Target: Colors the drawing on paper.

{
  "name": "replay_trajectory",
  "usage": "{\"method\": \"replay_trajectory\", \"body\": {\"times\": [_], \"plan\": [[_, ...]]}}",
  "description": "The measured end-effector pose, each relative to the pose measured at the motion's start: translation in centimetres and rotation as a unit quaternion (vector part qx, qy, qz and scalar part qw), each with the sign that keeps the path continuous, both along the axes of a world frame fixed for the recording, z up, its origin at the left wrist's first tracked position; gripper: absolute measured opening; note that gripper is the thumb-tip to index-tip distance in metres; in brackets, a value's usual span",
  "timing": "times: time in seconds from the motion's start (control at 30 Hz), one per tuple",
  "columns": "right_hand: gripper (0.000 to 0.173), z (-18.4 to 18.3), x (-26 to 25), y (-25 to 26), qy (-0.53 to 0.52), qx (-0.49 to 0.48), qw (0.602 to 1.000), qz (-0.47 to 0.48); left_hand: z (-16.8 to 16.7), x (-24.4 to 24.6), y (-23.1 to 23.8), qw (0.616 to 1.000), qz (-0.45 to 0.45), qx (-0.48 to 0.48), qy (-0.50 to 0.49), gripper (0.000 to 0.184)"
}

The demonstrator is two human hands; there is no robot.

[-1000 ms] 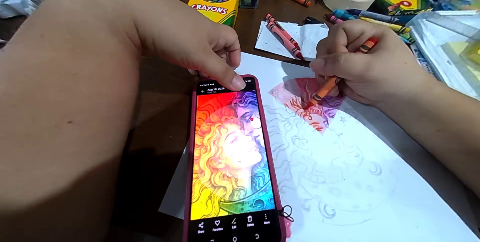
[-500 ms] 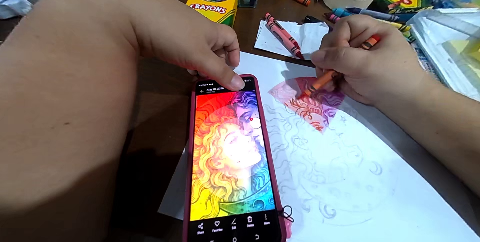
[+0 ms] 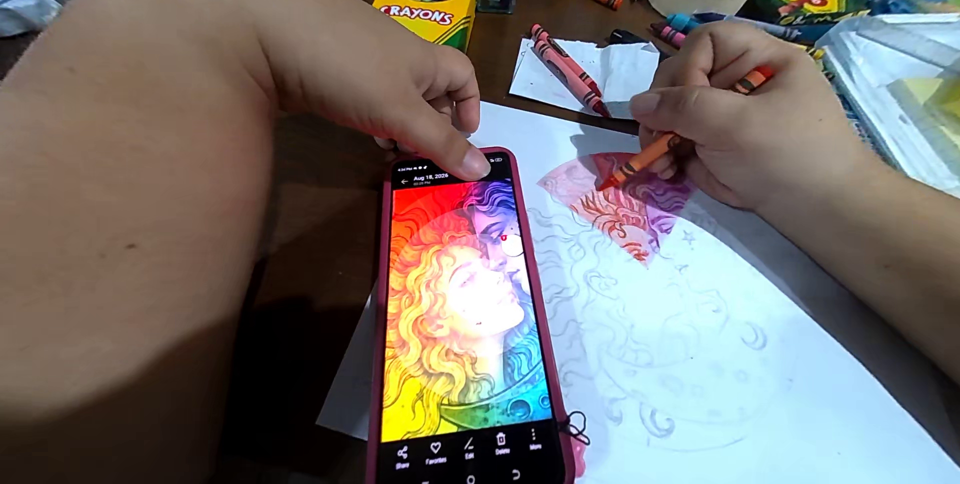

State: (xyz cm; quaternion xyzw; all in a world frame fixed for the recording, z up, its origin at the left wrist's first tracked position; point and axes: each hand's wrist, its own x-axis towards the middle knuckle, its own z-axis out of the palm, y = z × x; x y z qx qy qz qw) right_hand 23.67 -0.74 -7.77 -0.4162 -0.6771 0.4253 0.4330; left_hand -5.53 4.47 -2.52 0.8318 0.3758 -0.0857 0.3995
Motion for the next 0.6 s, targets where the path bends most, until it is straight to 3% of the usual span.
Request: {"method": "replay_trajectory", "body": {"times": [0.1, 0.4, 0.6], "plan": [[0.030, 0.1, 0.0, -0.1, 0.002, -0.006, 1.000, 0.000, -0.2, -0.2, 0.2, 1.000, -0.019, 0.000, -0.005, 0.035], [0.028, 0.1, -0.6, 0.1, 0.029, -0.014, 0.999, 0.017, -0.1, 0.3, -0.4, 0.999, 0.033, 0.034, 0.004, 0.029], [0.029, -0.2, -1.0, 0.4, 0.012, 0.014, 0.997, 0.078, -0.2, 0.1, -0.1, 0.999, 0.021, 0.047, 0.014, 0.024]]}}
